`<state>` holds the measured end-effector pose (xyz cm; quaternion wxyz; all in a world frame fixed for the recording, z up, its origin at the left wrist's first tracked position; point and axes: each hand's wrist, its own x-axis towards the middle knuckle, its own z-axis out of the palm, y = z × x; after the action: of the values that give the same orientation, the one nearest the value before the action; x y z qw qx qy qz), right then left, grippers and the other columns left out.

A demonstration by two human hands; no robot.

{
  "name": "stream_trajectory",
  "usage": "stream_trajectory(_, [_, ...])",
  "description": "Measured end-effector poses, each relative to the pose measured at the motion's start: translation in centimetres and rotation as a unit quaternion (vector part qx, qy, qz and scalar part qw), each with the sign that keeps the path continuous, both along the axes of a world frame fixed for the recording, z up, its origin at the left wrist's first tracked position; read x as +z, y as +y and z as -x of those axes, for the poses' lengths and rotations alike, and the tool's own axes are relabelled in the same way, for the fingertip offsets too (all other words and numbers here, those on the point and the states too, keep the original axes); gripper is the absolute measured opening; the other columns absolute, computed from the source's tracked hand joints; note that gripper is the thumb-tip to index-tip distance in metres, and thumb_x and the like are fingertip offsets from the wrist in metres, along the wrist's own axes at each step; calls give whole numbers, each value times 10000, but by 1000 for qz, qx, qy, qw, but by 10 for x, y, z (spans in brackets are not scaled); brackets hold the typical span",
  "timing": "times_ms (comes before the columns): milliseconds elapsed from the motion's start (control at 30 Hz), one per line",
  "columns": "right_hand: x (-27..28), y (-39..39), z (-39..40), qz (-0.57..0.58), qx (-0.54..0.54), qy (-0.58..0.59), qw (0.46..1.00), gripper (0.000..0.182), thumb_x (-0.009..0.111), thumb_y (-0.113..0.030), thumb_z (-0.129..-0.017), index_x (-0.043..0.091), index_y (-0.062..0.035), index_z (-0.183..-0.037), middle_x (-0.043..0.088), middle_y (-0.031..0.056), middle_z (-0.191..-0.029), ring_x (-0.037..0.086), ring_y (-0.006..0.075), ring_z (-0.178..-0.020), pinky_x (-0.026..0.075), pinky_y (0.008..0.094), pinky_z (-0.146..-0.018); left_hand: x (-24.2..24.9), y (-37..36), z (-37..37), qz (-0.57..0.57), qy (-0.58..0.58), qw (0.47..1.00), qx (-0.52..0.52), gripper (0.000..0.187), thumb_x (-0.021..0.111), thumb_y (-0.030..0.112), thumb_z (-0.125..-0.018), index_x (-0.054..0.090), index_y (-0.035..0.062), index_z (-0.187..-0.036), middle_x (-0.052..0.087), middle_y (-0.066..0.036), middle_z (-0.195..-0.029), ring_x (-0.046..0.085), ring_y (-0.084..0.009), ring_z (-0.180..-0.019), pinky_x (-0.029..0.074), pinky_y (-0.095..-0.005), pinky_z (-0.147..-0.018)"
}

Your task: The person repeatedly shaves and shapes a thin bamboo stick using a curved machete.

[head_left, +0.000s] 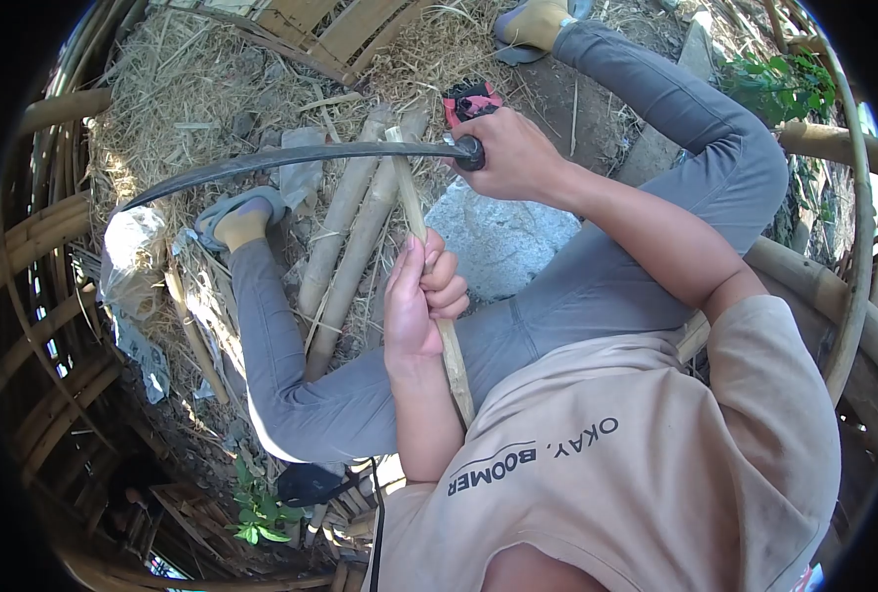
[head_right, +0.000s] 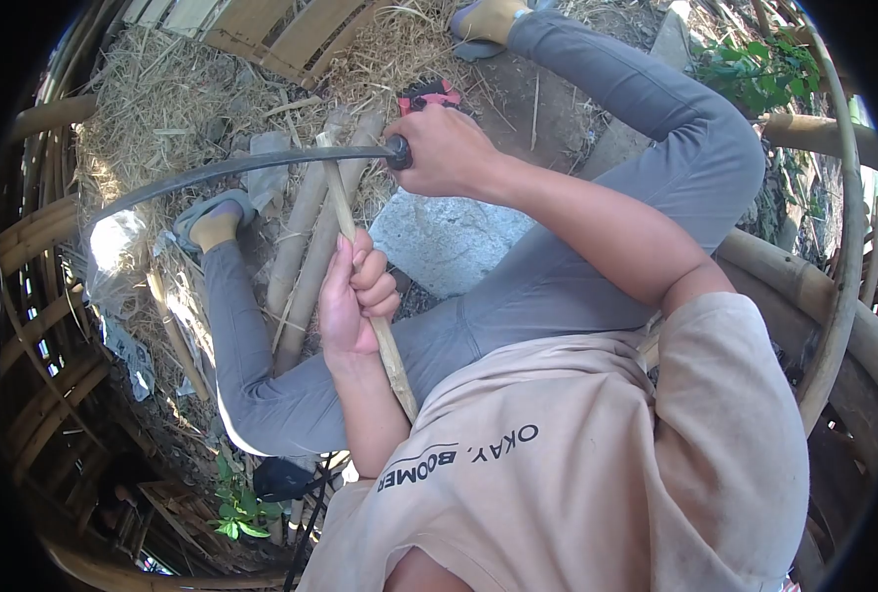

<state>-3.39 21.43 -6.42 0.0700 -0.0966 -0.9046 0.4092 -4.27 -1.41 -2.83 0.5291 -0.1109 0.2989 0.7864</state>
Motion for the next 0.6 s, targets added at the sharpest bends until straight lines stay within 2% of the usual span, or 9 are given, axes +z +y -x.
stream_trajectory(133, [6, 7, 4, 9, -18, 9, 1000, 164, 725, -191, -836, 693, -36, -795, 605, 163, -599, 604, 398, -603, 483, 461, -611, 1, 2, -2, -38, -21, 999, -18, 339, 351, 394, -1119, 413, 151, -891, 241, 85, -617, 169, -12, -467, 144, -202, -401])
stream_trajectory(233, [4, 13, 6, -31, -38, 16, 999, 170, 719, -209, -835, 734, -42, -864, 625, 170, -610, 627, 406, -629, 510, 460, -646, 2, 3, -4, -37, -3, 999, -24, 341, 344, 393, -1119, 409, 151, -888, 244, 85, -614, 170, -12, -466, 143, -203, -398])
stream_trajectory(267, [5, 17, 8, -34, -42, -19, 998, 204, 695, -188, -795, 743, -44, -932, 654, 189, -678, 655, 401, -695, 528, 466, -714, 3, 3, -5, -66, -8, 997, -38, 343, 342, 393, -1120, 408, 149, -887, 245, 85, -613, 171, -12, -466, 144, -203, -398])
stream_trajectory(333, [9, 24, 10, -40, -52, -90, 994, 383, 648, -146, -715, 761, -49, -1068, 712, 227, -814, 711, 392, -828, 564, 476, -851, 6, 3, -9, -122, -21, 990, -65, 346, 338, 392, -1120, 404, 147, -886, 248, 85, -612, 173, -12, -466, 144, -203, -397])
stream_trajectory(433, [-2, 28, 9, -59, -58, -109, 991, 393, 665, -180, -738, 756, -38, -1093, 720, 215, -832, 710, 390, -860, 554, 474, -886, 17, 13, -13, -102, 8, 991, -89, 347, 332, 389, -1121, 399, 142, -885, 251, 85, -610, 177, -13, -467, 144, -202, -398])
stream_trajectory(533, [-12, 30, 9, -83, -36, -54, 994, 393, 729, -336, -851, 749, -45, -1114, 663, 176, -643, 686, 376, -693, 543, 450, -742, 8, 6, -8, -76, -10, 995, -60, 346, 331, 387, -1121, 403, 136, -894, 254, 83, -612, 176, -13, -470, 146, -203, -398])
stream_trajectory(600, [-4, 28, 12, -58, -40, -98, 993, 344, 722, -282, -804, 753, -38, -1045, 702, 190, -771, 700, 384, -808, 551, 462, -822, 5, -1, -4, -92, -26, 995, -41, 353, 321, 394, -1122, 405, 132, -902, 257, 81, -618, 175, -15, -476, 154, -202, -402])
